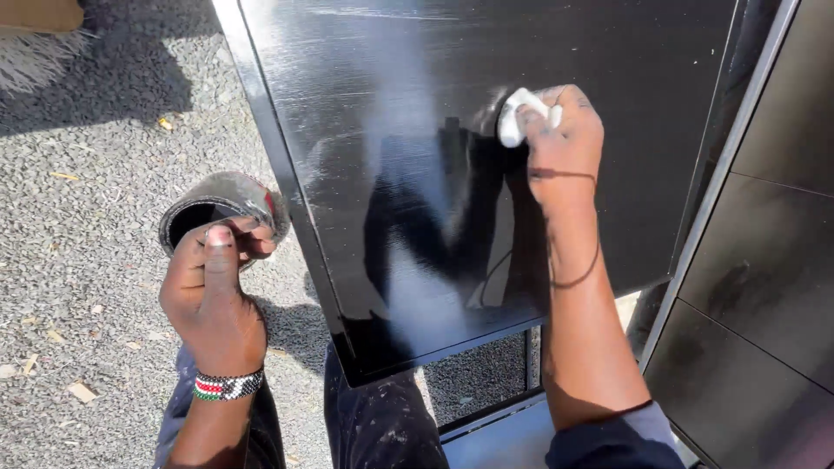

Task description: The person applies a black finish to a metal cabinet door using a white cloth, repeatedly dipping the cloth into a paint can. Later, the person pours a clear liquid from a white plastic jug into the paint can.

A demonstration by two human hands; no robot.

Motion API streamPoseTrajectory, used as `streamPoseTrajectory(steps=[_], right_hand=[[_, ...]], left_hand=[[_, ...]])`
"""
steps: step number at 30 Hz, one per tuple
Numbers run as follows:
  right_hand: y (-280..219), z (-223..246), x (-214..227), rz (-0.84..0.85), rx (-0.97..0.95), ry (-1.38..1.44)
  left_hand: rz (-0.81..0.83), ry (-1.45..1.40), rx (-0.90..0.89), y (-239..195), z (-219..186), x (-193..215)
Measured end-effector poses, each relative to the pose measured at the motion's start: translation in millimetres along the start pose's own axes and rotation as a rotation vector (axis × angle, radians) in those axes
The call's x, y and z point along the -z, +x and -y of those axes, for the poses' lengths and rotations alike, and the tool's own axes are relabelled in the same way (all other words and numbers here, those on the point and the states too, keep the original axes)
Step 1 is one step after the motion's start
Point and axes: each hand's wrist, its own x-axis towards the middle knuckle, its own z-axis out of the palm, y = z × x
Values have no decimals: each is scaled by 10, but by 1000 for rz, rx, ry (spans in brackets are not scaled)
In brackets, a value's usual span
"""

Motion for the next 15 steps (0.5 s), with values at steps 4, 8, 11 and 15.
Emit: streamPoseTrajectory(steps=[4,8,11,15], right_hand=[[-1030,1085,-1179,49,28,-84],[-2108,2043,-2194,478,-114,8],[-2732,2321,-2526,477,-70,74],[-3337,1797,-2873,489,-62,77]], left_hand=[[-45,-56,-102,192,-78,574],[-54,44,-94,412,-315,1259],[-24,52,-105,606,-224,1918],[19,139,-29,866,-54,2466]])
